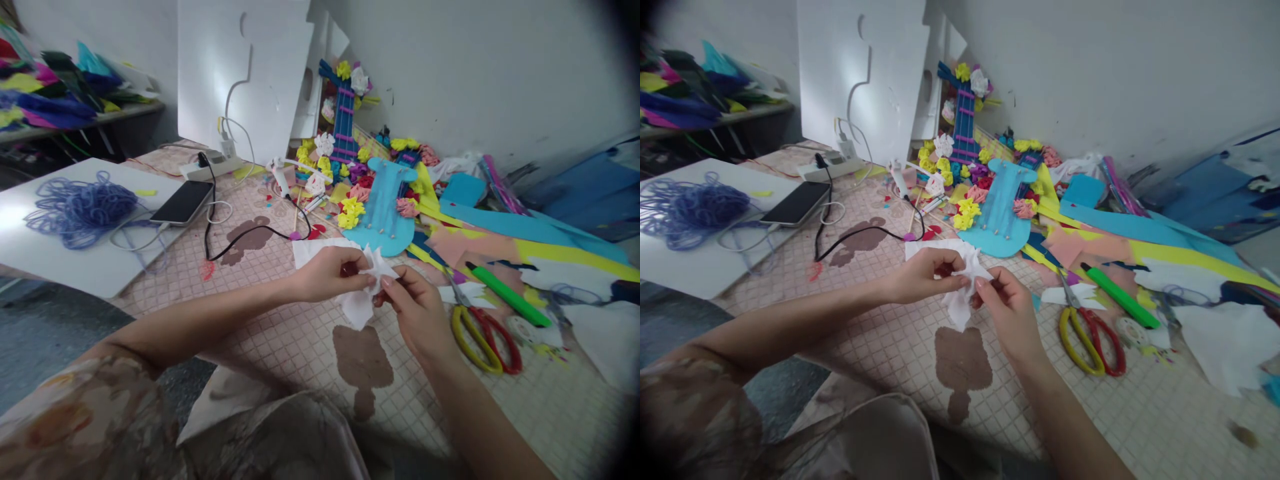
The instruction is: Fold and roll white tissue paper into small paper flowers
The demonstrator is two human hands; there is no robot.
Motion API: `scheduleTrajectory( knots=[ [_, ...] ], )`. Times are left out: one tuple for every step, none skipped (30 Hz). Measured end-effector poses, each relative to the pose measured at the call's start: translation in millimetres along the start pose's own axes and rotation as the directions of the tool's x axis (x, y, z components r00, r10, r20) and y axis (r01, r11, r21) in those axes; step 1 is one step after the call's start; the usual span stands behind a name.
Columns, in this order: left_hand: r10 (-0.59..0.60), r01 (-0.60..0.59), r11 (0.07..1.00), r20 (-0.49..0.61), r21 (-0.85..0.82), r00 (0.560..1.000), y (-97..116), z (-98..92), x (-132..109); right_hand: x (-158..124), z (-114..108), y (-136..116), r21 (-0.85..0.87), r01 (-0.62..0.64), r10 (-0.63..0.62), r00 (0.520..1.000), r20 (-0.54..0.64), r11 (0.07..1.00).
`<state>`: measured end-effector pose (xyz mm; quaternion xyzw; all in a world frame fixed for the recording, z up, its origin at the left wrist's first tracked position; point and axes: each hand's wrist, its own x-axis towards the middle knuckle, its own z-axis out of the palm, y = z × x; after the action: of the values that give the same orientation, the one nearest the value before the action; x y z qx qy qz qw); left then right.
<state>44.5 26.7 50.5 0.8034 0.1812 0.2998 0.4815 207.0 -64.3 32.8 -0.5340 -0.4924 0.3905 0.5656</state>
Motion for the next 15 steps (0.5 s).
scheduleTrajectory(
  knots=[
    [-0.005, 0.005, 1.0, -0.008, -0.002, 1.0, -0.6, -0.2, 0.4, 0.1, 0.0, -0.1, 0.002, 0.002, -0.002, 1.0, -0.003, 1.0],
    [-0.01, 0.01, 1.0, -0.016, 0.003, 1.0, -1.1, -0.3, 0.6, 0.1, 0.0, -0.2, 0.004, 0.002, -0.002, 1.0, -0.004, 1.0],
    [-0.015, 0.015, 1.0, -0.024, 0.013, 1.0, -1.6, -0.3, 0.7, 0.2, 0.0, -0.2, 0.004, 0.002, -0.002, 1.0, -0.004, 1.0],
    [-0.015, 0.016, 0.999, -0.033, 0.028, 0.999, -1.9, -0.2, 0.7, 0.2, -0.1, -0.1, 0.001, 0.002, -0.002, 1.0, -0.003, 1.0],
    [-0.012, 0.013, 0.999, -0.04, 0.045, 0.999, -1.9, 0.0, 0.5, 0.2, -0.3, 0.2, -0.005, 0.002, -0.002, 1.0, -0.003, 1.0],
    [-0.003, 0.006, 0.998, -0.049, 0.063, 0.999, -1.7, 0.3, 0.1, 0.3, -0.5, 0.5, -0.015, 0.003, -0.003, 1.0, -0.007, 1.0],
    [0.009, -0.004, 0.997, -0.061, 0.079, 0.998, -1.2, 0.5, -0.3, 0.3, -0.7, 0.9, -0.028, 0.005, -0.005, 1.0, -0.01, 1.0],
    [0.021, -0.014, 0.996, -0.073, 0.087, 0.997, -0.6, 0.8, -0.8, 0.3, -0.8, 1.0, -0.042, 0.009, -0.01, 1.0, -0.013, 0.999],
    [0.03, -0.023, 0.996, -0.079, 0.086, 0.996, 0.1, 1.0, -1.3, 0.2, -0.8, 1.0, -0.056, 0.014, -0.015, 1.0, -0.014, 0.998],
    [0.036, -0.03, 0.997, -0.083, 0.075, 0.996, 0.7, 1.1, -1.7, 0.0, -0.6, 0.5, -0.07, 0.022, -0.023, 1.0, -0.014, 0.997],
    [0.039, -0.034, 0.998, -0.084, 0.059, 0.996, 1.3, 1.2, -2.0, -0.3, -0.2, -0.2, -0.086, 0.029, -0.03, 0.999, -0.011, 0.996],
    [0.039, -0.035, 0.999, -0.083, 0.041, 0.996, 1.6, 1.2, -2.2, -0.7, 0.4, -1.3, -0.105, 0.036, -0.037, 0.999, -0.008, 0.994],
    [0.033, -0.031, 0.999, -0.081, 0.024, 0.996, 1.5, 1.4, -2.1, -1.3, 1.1, -2.6, -0.127, 0.041, -0.042, 0.999, -0.005, 0.991],
    [0.023, -0.023, 1.0, -0.081, 0.004, 0.996, 1.1, 1.6, -1.8, -1.8, 2.0, -3.9, -0.149, 0.045, -0.046, 0.999, -0.001, 0.988],
    [0.008, -0.011, 1.0, -0.082, -0.026, 0.997, 0.4, 2.0, -1.3, -2.4, 2.8, -5.0, -0.169, 0.047, -0.047, 0.999, 0.005, 0.984]
  ],
)
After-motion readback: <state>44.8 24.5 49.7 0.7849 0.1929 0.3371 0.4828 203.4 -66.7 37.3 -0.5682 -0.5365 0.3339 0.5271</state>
